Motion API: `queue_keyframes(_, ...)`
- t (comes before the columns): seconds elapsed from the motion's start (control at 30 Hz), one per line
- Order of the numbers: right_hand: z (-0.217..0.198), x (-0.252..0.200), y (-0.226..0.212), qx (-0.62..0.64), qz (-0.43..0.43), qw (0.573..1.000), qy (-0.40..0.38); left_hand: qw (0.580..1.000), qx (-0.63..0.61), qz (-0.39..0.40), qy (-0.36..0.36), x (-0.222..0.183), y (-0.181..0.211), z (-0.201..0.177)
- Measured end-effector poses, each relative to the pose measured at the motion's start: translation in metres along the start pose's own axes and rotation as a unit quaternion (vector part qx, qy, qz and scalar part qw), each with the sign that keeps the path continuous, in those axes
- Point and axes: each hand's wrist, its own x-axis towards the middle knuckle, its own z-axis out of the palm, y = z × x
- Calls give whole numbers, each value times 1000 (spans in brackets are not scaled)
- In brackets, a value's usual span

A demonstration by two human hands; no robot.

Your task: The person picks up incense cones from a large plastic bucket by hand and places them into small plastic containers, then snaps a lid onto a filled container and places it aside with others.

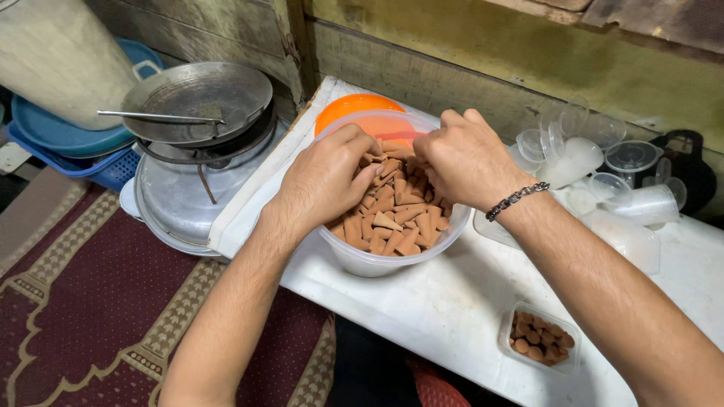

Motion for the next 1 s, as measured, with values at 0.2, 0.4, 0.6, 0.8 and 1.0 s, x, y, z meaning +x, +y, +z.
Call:
queue_keyframes(0.2,-67,-69,-14,288,32,954,80,992,99,72,24,-10,48,5)
queue_keyframes(0.4,-71,-189,-9,442,131,882,99,970,-69,208,106,-26,142,44)
queue_keyframes(0.6,-28,-295,-9,462,235,850,95,944,-194,255,76,-19,180,144)
queue_keyframes(0.8,-11,-340,-18,450,287,843,66,940,-293,169,-38,-26,183,223)
queue_keyframes(1.0,19,-359,-19,403,325,854,58,952,-215,186,-115,-34,199,227)
